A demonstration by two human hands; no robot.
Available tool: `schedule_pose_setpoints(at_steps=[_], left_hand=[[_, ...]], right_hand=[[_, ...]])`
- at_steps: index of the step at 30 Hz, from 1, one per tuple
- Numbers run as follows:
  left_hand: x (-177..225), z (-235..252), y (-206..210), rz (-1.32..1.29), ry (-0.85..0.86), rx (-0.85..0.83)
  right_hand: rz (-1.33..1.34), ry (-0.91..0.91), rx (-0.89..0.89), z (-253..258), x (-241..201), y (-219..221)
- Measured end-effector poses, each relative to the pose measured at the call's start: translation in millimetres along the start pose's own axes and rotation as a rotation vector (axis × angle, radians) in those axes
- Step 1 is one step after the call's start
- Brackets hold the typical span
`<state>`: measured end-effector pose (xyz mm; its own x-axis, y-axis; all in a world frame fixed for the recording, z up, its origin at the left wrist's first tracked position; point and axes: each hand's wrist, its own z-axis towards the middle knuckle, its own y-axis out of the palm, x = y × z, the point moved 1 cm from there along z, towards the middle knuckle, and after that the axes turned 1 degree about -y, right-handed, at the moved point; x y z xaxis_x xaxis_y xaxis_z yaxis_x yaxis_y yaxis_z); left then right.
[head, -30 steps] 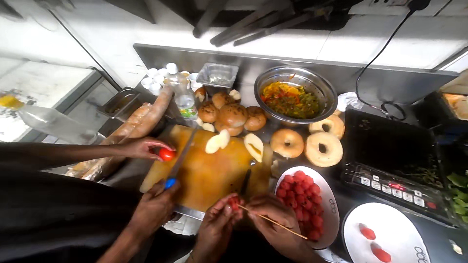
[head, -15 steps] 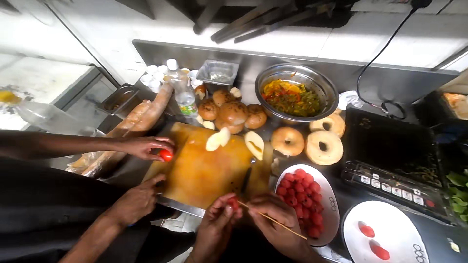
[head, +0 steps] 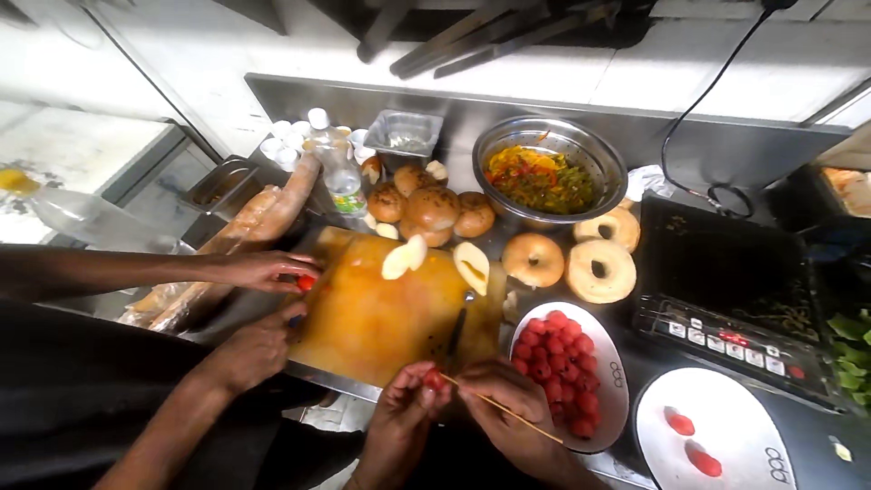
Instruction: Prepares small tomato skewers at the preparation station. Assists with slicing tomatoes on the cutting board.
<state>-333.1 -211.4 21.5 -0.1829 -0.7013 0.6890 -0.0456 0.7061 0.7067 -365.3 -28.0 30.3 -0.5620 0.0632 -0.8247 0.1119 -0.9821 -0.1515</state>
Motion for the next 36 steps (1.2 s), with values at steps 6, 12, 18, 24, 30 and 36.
schedule_pose_setpoints(at_steps=[6,12,18,24,30,36], left_hand=[[1.7,-1.0,1.6,-0.047,-0.033,0.008],[4.3,0.1,-0.1,-0.163,-0.095,0.008],[6.3,0.5,1.5,-0.164,-0.106,0.013],[6.6,0.6,0.7,-0.175,-0.104,0.002],[7.4,0.7,1.1,-0.182,-0.111,0.012],[6.7,-0.5,0.6,-0.207,-0.104,0.018]], right_hand=[[0.010,0.025,0.023,-2.4,1.0,-1.0],[0.030,0.042,0.037,-2.4,0.7,-2.5],[0.047,0.036,-0.016,-0.5,-2.9,-2.1],[0.044,0.041,-0.027,-1.0,-2.0,-1.2],[-0.007,0.026,-0.008,-0.6,-0.9,-0.1],[-0.039,0.039,0.004,-0.7,-1.1,-0.6]])
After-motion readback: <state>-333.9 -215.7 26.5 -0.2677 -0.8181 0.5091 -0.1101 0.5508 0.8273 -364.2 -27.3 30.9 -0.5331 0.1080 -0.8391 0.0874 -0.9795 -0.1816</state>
